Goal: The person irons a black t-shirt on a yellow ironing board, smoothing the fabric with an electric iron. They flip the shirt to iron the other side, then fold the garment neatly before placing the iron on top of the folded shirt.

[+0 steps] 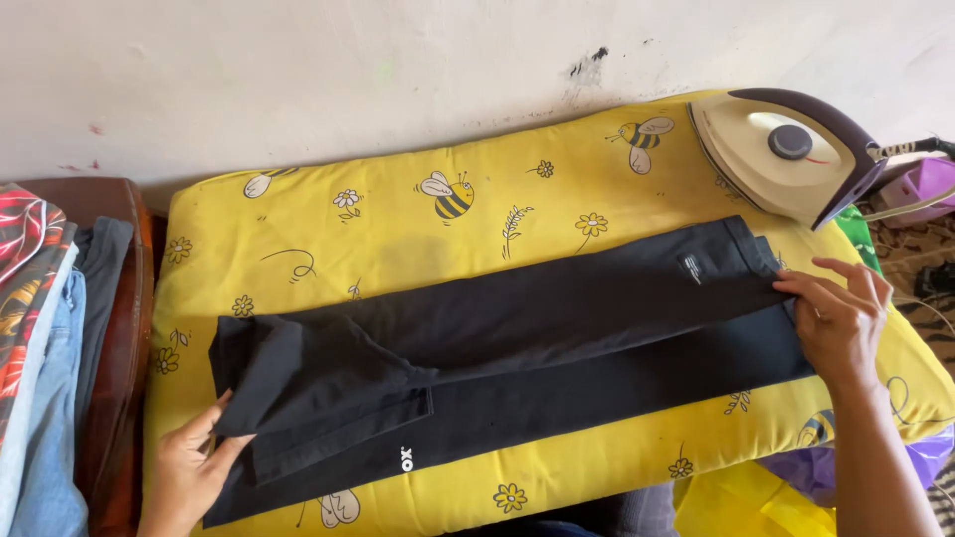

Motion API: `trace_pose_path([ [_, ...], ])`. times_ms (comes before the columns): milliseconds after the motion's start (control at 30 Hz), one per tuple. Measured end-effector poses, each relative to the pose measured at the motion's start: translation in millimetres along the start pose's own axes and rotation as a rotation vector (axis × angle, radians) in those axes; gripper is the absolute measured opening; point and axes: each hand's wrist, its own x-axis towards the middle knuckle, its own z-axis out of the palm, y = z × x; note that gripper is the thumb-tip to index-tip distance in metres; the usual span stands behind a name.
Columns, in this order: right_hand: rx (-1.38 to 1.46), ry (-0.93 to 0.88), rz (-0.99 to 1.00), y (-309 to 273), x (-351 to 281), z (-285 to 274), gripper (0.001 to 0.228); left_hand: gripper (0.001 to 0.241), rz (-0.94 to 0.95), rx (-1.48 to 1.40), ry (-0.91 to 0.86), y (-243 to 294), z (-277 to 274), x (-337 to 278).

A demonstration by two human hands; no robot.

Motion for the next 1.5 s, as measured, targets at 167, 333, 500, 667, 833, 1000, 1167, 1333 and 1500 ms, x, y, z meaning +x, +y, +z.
trace_pose_path([
  [167, 0.013, -0.030, 0.034, -2.2, -18.6, -0.4, 0.030, 0.040, 0.024, 0.007, -0.143, -17.8, 9.2, -1.6],
  [333, -0.245, -0.182, 0.075, -9.1, 19.2, 9.0, 0.049, 0.022, 0.045, 0.119, -0.227, 12.9, 3.4, -0.7],
  [500, -0.234, -0.363, 0.081, -29.4, 58.4, 73.0, 0.032, 0.031, 0.126, 0.308, -0.256, 17.2, -20.2, -2.7],
  [667, 0.283, -0.105, -0.213, -233.2, 156.4, 96.9, 0.015, 0.037, 0.166, 0.212, -0.040, 61.4, -56.4, 44.8],
  [833, 0.859, -0.646, -0.516, -457.7, 188.8, 123.7, 0.040, 0.051, 0.020, 0.145, 0.024, -6.1, -25.7, 136.6],
  [1000, 0.729, -1.040, -0.578, -542.3, 185.3, 157.9, 0.076, 0.036, 0.045, -0.061, -0.139, -38.0, 1.4, 174.4],
  [1167, 0.699, -0.928, -0.595, -537.5, 173.5, 117.6, 0.030, 0.027, 0.020, -0.272, -0.094, -65.7, 8.6, 189.4],
  [1333, 1.017, -0.754, -0.974, -510.6, 90.2, 47.0, 0.055, 0.047, 0.011, -0.134, -0.070, -43.7, 5.7, 192.0],
  [1500, 1.110, -1.701, -1.122, -476.8, 104.9, 10.6, 0.049, 0.041, 0.144, -0.144, -0.060, -99.4, 25.6, 202.2],
])
